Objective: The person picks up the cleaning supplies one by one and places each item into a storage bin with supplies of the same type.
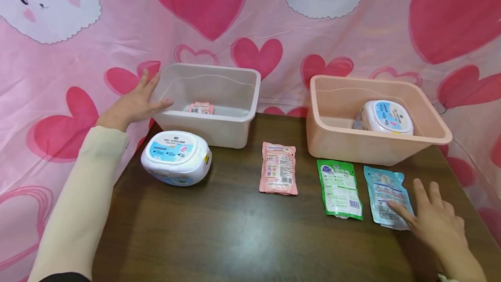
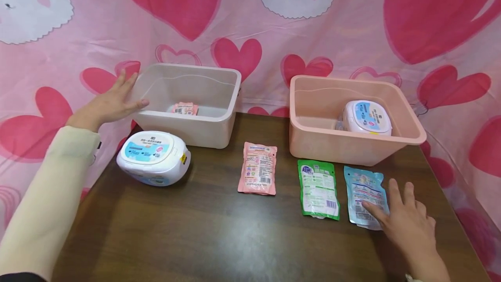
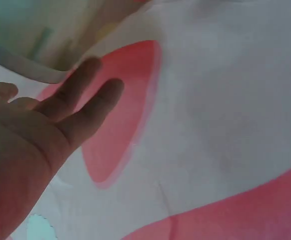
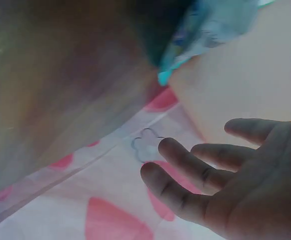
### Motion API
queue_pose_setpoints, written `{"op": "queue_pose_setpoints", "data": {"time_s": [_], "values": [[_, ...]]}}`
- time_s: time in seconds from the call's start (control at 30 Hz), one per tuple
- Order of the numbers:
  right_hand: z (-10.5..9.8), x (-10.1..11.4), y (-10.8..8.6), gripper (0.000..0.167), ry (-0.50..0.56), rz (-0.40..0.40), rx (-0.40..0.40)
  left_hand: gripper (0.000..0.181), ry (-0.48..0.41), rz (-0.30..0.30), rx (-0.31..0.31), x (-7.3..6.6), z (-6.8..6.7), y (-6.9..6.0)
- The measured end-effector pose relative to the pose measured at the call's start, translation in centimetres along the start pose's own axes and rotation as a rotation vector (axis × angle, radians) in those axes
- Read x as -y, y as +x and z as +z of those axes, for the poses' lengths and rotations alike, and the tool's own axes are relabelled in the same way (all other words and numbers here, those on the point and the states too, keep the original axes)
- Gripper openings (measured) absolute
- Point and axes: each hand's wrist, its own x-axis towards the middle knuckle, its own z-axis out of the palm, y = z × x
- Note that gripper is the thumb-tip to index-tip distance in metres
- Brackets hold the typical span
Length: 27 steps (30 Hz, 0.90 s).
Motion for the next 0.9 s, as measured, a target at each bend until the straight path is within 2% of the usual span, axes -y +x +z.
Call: {"op": "queue_pose_setpoints", "data": {"time_s": [0.2, 0.53, 0.7, 0.9], "values": [[0.6, -1.7, 0.1, 0.111, -0.032, 0.048, 0.081, 0.106, -0.021, -0.003, 0.050, 1.1, 0.2, 0.8], [1.2, -2.9, 0.7, 0.113, 0.015, 0.032, 0.179, 0.111, -0.100, 0.002, 0.096, 2.9, 0.2, 1.2], [1.3, -3.0, 0.8, 0.115, 0.031, 0.062, 0.211, 0.112, -0.114, 0.021, 0.106, 3.1, 0.5, 1.4], [1.2, -3.0, 1.2, 0.114, 0.096, 0.045, 0.201, 0.112, -0.126, 0.034, 0.097, 3.2, 0.9, 1.2]]}}
